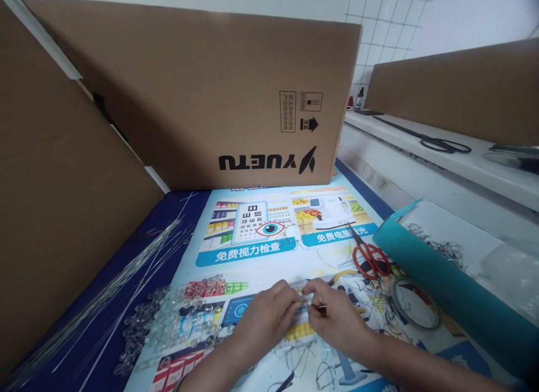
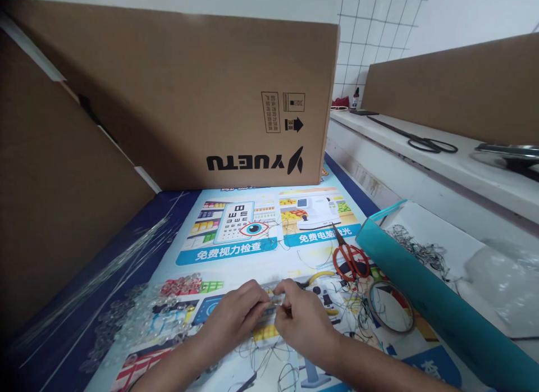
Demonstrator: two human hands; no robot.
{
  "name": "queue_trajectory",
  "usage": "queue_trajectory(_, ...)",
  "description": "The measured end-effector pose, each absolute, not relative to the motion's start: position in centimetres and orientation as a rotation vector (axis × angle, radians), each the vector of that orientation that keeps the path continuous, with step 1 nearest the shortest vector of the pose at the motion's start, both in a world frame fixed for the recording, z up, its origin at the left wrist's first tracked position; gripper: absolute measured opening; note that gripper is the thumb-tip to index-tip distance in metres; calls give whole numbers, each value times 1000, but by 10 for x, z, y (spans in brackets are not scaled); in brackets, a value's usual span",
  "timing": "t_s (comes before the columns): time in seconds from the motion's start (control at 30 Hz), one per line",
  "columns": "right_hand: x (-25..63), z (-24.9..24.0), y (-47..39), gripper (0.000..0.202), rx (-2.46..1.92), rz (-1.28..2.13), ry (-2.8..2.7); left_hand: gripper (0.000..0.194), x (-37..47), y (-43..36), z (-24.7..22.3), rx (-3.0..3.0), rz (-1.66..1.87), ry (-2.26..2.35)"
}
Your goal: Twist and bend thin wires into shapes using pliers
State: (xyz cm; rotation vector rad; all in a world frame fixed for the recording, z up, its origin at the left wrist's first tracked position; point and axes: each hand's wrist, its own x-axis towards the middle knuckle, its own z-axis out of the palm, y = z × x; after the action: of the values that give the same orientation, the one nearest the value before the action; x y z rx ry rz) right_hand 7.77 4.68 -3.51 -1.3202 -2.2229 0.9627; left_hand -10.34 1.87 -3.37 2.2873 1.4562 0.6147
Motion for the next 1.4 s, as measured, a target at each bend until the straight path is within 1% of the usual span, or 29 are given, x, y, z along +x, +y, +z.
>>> queue_trajectory(0.43, 76, -29, 46, 26, -1480, 803, -2304, 17, -102, 18, -37, 2328, 572, 1442)
queue_trajectory(0.73, 77, -30, 44, 22, -1438, 804, -2325, 18, -101, 17, -33, 2314, 544, 1453)
queue_trajectory(0.93, 77, -29, 44, 31, -1353, 823, -2347, 16, -102, 19, -36, 2317, 582, 1466)
queue_trajectory(1.17, 76, -25, 41, 31, -1318, 841, -2404, 16, -102, 18, -42, 2276, 668, 1459)
queue_trajectory(1.4, 78, -29, 42, 33, -1302, 840, -2399, 15, -101, 19, -40, 2075, 815, 1394)
